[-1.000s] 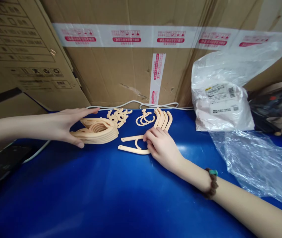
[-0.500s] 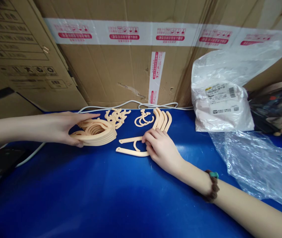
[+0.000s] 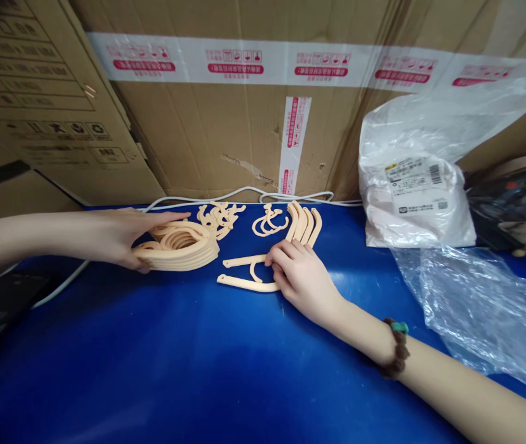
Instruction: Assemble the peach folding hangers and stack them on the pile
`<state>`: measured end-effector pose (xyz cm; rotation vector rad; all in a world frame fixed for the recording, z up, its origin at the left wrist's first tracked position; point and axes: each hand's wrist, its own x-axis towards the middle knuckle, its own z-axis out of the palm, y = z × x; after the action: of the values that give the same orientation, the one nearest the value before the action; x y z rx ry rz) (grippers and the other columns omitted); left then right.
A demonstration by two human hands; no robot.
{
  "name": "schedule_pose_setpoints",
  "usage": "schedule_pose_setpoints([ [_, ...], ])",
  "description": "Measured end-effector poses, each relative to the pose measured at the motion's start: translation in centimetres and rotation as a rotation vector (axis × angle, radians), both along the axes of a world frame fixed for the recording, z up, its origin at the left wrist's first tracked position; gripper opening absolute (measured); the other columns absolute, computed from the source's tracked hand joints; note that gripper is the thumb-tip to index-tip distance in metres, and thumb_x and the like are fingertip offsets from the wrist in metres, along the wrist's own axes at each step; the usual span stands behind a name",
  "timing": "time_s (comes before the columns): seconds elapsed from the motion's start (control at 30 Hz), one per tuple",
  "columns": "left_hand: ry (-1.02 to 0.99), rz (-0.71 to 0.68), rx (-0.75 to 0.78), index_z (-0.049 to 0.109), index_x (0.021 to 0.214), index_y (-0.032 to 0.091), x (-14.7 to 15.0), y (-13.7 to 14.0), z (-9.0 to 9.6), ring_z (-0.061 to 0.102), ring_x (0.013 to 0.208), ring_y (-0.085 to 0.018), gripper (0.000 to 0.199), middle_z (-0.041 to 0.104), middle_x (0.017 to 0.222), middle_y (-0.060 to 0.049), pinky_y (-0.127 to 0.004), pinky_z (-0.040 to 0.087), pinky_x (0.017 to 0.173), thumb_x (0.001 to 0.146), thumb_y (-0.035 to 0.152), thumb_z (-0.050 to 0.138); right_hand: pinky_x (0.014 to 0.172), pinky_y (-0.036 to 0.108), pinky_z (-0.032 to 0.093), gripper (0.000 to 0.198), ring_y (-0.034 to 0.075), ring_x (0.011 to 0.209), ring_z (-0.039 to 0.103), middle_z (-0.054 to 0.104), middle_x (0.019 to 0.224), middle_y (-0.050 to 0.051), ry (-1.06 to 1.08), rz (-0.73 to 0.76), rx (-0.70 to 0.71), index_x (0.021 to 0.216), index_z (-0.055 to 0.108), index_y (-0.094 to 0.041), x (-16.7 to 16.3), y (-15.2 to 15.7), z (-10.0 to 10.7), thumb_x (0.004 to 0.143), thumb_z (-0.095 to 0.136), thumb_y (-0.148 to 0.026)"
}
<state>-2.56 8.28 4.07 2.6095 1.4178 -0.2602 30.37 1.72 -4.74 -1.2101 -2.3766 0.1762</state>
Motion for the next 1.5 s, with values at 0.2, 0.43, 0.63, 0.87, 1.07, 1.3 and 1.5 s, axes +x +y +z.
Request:
schedule_pose_setpoints([
  [0.2,0.069,-0.008,0.031,0.029,0.150,0.022,0.2,-0.1,0.3,0.064,0.106,-0.028,0.093,0.062,0.131,-0.011,-0.034,0.049,0.084,0.067,0.031,0.069,0.083,0.038,0.043,0.018,0.023,0.094,0.056,0.063,0.098,0.008,-0.005,-0.015,-0.002,0.093,0.056,-0.020,-0.1,-0.1,0.0,0.088,0.043,-0.008],
  [0.43,0.072,0.017,-0.003,0.022,0.152,0.024,0.2,-0.2,0.2,0.058,0.117,-0.029,0.096,0.054,0.140,-0.013,-0.039,0.045,0.095,0.069,0.033,0.069,0.082,0.039,0.041,0.025,0.024,0.099,0.058,0.065,0.106,0.008,-0.028,-0.020,0.056,0.099,0.066,-0.020,0.0,-0.3,-0.1,0.090,0.045,-0.009],
  [0.63,0.079,0.006,0.016,0.021,0.153,0.024,-0.1,0.2,-0.2,0.060,0.115,-0.031,0.102,0.056,0.138,-0.013,-0.041,0.048,0.092,0.066,0.037,0.072,0.080,0.039,0.041,0.025,0.024,0.097,0.060,0.066,0.106,0.009,-0.065,-0.047,0.097,0.102,0.068,-0.019,-0.1,-0.3,-0.2,0.091,0.047,-0.012],
  [0.87,-0.050,0.026,-0.039,0.020,0.153,0.030,0.1,0.3,-0.2,0.062,0.114,-0.031,0.100,0.057,0.138,-0.008,-0.039,0.050,0.089,0.069,0.042,0.072,0.080,0.039,0.041,0.024,0.024,0.097,0.060,0.066,0.105,0.010,-0.112,-0.068,0.118,0.103,0.067,-0.018,-0.4,-0.5,0.0,0.095,0.045,-0.019],
  [1.07,-0.030,0.010,0.000,0.021,0.153,0.028,-0.2,0.4,0.0,0.066,0.107,-0.029,0.099,0.061,0.134,-0.010,-0.035,0.051,0.083,0.071,0.049,0.072,0.079,0.038,0.041,0.024,0.024,0.096,0.060,0.066,0.105,0.010,-0.114,-0.066,0.126,0.103,0.067,-0.018,-0.4,-0.5,0.0,0.095,0.045,-0.020],
  [1.3,-0.210,-0.129,0.058,0.022,0.152,0.021,1.7,-0.1,-0.3,0.060,0.118,-0.024,0.089,0.055,0.139,-0.012,-0.033,0.048,0.095,0.079,0.047,0.065,0.080,0.038,0.041,0.024,0.024,0.097,0.060,0.065,0.105,0.010,-0.113,-0.068,0.121,0.103,0.067,-0.018,-0.4,-0.5,0.0,0.095,0.045,-0.020],
  [1.5,-0.210,-0.165,-0.007,0.020,0.153,0.020,3.3,0.2,0.0,0.065,0.107,-0.020,0.086,0.060,0.134,-0.011,-0.027,0.050,0.087,0.081,0.044,0.062,0.080,0.038,0.040,0.024,0.024,0.097,0.059,0.065,0.106,0.010,-0.122,-0.066,0.112,0.103,0.067,-0.017,-0.4,-0.5,0.0,0.095,0.044,-0.020],
])
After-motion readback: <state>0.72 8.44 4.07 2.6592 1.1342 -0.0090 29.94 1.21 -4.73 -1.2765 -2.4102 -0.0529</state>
